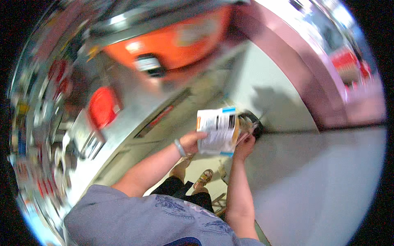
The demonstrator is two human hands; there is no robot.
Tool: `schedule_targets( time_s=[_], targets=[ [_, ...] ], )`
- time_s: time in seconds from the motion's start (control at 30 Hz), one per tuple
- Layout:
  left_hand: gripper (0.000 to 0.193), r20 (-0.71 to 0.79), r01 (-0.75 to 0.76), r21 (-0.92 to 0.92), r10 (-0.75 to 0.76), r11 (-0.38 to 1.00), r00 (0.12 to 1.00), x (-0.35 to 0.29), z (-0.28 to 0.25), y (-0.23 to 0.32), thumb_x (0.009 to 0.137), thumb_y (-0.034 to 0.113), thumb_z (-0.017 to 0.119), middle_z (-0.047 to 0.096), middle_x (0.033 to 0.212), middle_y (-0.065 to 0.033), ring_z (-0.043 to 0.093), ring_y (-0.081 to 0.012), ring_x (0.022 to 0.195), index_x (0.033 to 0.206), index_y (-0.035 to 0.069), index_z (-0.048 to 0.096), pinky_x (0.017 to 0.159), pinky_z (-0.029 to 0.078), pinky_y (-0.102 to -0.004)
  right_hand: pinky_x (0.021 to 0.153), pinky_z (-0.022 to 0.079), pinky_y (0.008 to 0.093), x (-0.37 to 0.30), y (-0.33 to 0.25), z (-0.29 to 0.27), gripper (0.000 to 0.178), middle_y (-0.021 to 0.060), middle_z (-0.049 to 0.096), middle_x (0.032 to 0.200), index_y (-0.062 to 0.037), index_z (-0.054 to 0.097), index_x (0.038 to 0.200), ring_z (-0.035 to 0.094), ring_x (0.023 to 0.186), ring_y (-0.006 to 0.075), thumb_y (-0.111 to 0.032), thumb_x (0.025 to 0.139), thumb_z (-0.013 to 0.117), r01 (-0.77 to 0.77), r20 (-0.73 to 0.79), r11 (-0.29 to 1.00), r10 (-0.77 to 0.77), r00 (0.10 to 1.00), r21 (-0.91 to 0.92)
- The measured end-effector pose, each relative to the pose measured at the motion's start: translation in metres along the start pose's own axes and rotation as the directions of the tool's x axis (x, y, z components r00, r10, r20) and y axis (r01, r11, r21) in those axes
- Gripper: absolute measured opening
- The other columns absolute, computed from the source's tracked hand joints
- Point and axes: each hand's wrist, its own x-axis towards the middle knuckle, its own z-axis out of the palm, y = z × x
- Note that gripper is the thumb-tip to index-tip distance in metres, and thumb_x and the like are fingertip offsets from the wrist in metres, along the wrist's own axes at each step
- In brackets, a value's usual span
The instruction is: The person assembles a meal by placing rice into a bowl, adding fried eggs, and topping with a dark sauce and a packet of seasoned shredded meat. They use chopsticks to transfer ingredients and arrange them in the bowl.
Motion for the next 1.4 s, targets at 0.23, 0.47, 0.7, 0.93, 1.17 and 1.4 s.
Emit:
schedule_targets(
  time_s=[0.23, 0.47, 0.7, 0.93, 1.17, 1.4],
  targets=[
    [0.063, -0.371, -0.561, -0.057, 0.504, 0.826, 0.78, -0.293, 0.026, -0.017, 0.079, 0.024, 0.067, 0.052, 0.128, -0.0127, 0.053, -0.0285, 0.115, 0.133, 0.005, 0.04, 0.104, 0.037, -0.0448, 0.065, 0.047, 0.0418, -0.104, -0.174, 0.051, 0.028, 0.0178, 0.062, 0.082, -0.0031, 0.059, 0.094, 0.06, 0.074, 0.0356, -0.026, 0.079, 0.065, 0.714, 0.647, 0.671, -0.637, 0.419, 0.198],
    [0.054, -0.611, -0.941, 0.107, 0.768, 0.32, 0.192, -0.486, 0.029, -0.064, 0.081, 0.018, 0.066, 0.056, 0.123, -0.0095, 0.056, -0.0249, 0.112, 0.128, 0.004, 0.044, 0.098, 0.043, -0.0411, 0.08, 0.047, 0.0413, -0.106, -0.269, 0.135, 0.026, 0.0166, 0.061, 0.1, -0.0073, 0.06, 0.105, 0.059, 0.092, 0.0352, -0.021, 0.085, 0.05, 0.976, 0.594, -0.191, -0.776, -0.214, 0.103],
    [0.051, -0.591, -0.97, 0.163, 0.805, 0.182, 0.052, -0.602, 0.012, -0.013, 0.085, 0.016, 0.061, 0.053, 0.126, -0.0096, 0.053, -0.0254, 0.114, 0.13, 0.004, 0.041, 0.1, 0.04, -0.0416, 0.098, 0.039, 0.0398, -0.388, -0.308, 0.081, 0.081, 0.0147, 0.036, 0.14, -0.0061, 0.032, 0.139, 0.045, 0.121, 0.0279, -0.032, 0.074, 0.073, 0.535, 0.7, 0.452, -0.453, -0.552, 0.714],
    [0.037, -0.333, -0.488, 0.869, 0.826, 0.082, -0.455, -0.646, -0.001, 0.081, 0.081, 0.005, 0.062, 0.054, 0.117, -0.0111, 0.054, -0.0231, 0.108, 0.116, 0.003, 0.053, 0.093, 0.043, -0.0368, 0.108, 0.017, 0.0498, -0.632, -0.334, 0.063, 0.11, 0.0061, 0.012, 0.148, -0.0257, -0.006, 0.146, 0.017, 0.135, 0.0264, -0.045, 0.071, 0.073, -0.455, 0.79, 0.886, -0.338, -0.512, 0.083],
    [0.04, 0.421, 0.677, 0.601, 0.889, -0.424, 0.182, -0.718, -0.025, 0.147, 0.062, 0.012, 0.068, 0.053, 0.121, -0.0107, 0.053, -0.0306, 0.109, 0.102, 0.016, 0.065, 0.087, 0.045, -0.0419, 0.105, 0.033, 0.0496, -0.654, -0.376, 0.123, 0.07, 0.0127, 0.038, 0.138, -0.0133, 0.02, 0.143, 0.04, 0.126, 0.0306, -0.038, 0.088, 0.057, -0.628, 0.716, 0.778, -0.425, -0.554, -0.024],
    [0.057, -0.409, 0.026, 0.909, 0.903, 0.415, -0.133, -0.75, -0.042, 0.153, 0.085, 0.027, 0.062, 0.048, 0.125, -0.0183, 0.056, -0.025, 0.108, 0.132, 0.001, 0.041, 0.087, 0.047, -0.0335, 0.095, 0.045, 0.0462, -0.65, -0.376, 0.203, 0.052, 0.0098, 0.053, 0.121, -0.0157, 0.039, 0.13, 0.055, 0.11, 0.0273, 0.005, 0.083, 0.042, -0.543, 0.862, 0.834, -0.2, -0.465, -0.1]
  ],
)
